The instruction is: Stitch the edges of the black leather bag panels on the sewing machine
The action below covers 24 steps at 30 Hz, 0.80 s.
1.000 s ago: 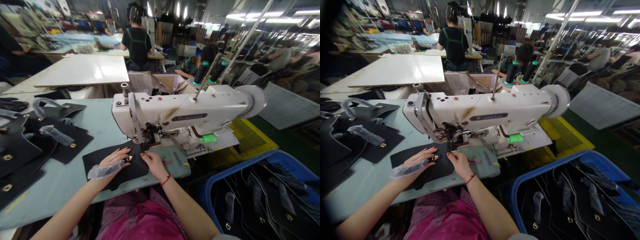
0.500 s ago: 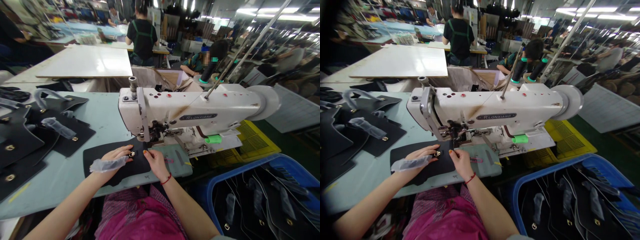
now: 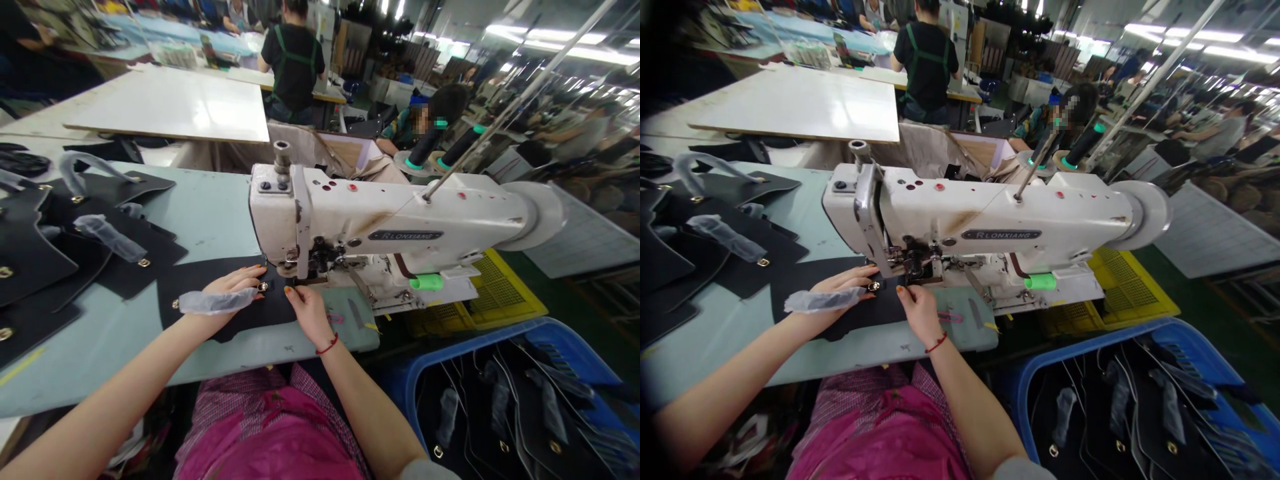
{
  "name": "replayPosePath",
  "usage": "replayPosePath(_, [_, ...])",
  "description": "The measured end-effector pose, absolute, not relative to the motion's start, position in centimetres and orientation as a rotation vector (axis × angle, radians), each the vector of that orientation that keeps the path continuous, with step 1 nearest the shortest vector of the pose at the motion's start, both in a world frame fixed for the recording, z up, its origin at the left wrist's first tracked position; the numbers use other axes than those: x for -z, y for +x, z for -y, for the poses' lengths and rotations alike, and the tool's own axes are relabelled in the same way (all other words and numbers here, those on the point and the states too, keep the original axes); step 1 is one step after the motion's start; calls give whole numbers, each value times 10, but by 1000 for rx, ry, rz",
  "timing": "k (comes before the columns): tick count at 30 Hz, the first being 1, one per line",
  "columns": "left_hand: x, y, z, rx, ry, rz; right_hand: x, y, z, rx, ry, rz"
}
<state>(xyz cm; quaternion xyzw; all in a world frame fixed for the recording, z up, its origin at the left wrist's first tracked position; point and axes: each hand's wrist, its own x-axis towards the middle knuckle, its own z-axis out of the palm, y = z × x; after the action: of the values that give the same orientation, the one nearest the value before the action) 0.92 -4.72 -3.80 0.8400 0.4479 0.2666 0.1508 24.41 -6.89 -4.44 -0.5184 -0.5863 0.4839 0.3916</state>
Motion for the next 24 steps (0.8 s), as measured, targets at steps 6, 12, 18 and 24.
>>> replayPosePath(6, [39,8,47,-630,2501,-1334,51,255,102,-1603,-1242,1302])
replayPosePath(12, [25,12,44,-519,2498,-1460,44,263,101,-1739,-1176,1297])
replayPosePath(18, [6,13,43,-367,2537,-1468,36,267,94,-1888,-1094,1288])
replayPosePath(24, [-6,13,44,-323,2555,-1465,36,267,94,-1921,-1052,1304])
